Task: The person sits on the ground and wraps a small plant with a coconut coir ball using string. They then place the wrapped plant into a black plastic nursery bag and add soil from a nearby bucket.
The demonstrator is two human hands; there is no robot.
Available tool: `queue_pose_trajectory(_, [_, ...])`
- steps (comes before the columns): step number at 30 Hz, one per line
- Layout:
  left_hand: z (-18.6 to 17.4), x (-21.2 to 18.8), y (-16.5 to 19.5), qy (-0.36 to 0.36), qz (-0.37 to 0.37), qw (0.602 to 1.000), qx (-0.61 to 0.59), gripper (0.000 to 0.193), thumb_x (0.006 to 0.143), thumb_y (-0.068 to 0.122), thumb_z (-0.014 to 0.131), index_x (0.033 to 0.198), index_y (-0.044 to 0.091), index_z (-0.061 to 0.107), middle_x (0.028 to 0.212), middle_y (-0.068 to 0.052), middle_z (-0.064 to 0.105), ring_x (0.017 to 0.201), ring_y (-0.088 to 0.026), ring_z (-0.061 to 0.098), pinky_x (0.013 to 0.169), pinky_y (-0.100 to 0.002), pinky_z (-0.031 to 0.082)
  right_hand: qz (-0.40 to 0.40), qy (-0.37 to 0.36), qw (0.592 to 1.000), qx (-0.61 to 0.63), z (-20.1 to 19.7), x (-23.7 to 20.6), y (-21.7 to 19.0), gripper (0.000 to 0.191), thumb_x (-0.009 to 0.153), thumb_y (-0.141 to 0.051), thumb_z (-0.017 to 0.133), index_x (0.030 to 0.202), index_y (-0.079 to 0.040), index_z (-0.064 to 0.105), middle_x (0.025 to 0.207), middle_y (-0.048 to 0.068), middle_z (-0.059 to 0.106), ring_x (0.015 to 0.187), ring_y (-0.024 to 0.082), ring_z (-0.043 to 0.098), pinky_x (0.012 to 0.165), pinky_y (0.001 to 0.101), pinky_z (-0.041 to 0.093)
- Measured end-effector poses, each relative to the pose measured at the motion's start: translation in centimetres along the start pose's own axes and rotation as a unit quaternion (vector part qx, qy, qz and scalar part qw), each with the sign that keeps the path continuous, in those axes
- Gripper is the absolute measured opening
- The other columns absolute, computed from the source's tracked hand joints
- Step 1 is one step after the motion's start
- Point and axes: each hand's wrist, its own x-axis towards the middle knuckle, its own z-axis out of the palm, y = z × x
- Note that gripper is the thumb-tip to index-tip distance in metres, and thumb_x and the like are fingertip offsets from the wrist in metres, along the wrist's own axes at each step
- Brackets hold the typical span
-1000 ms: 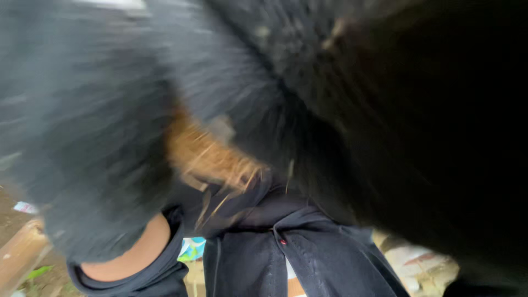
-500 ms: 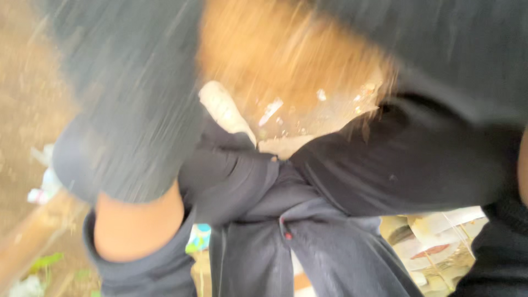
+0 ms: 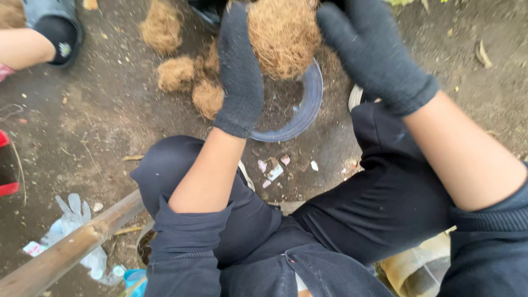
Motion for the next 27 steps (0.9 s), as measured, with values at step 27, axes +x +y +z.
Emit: queue_pose_trajectory(27, [1.2,4.7,16.3,0.01,-0.052,0.999,-0.006,0.028,0.113,0.019,0.046,0.133,0.001,0.052,0.127,-0.014,0.062,0.118,-0.023,0.061,0.104,-0.039,0.049,-0.057,0.084,0.994,-0.05,-2.6,3.1,-7.2,0.042,0.096,-0.021,0.074,0.132,-0.004,0.06,0.127,0.017,0.059,0.122,0.035,0.059,0.106,0.0448,0.049])
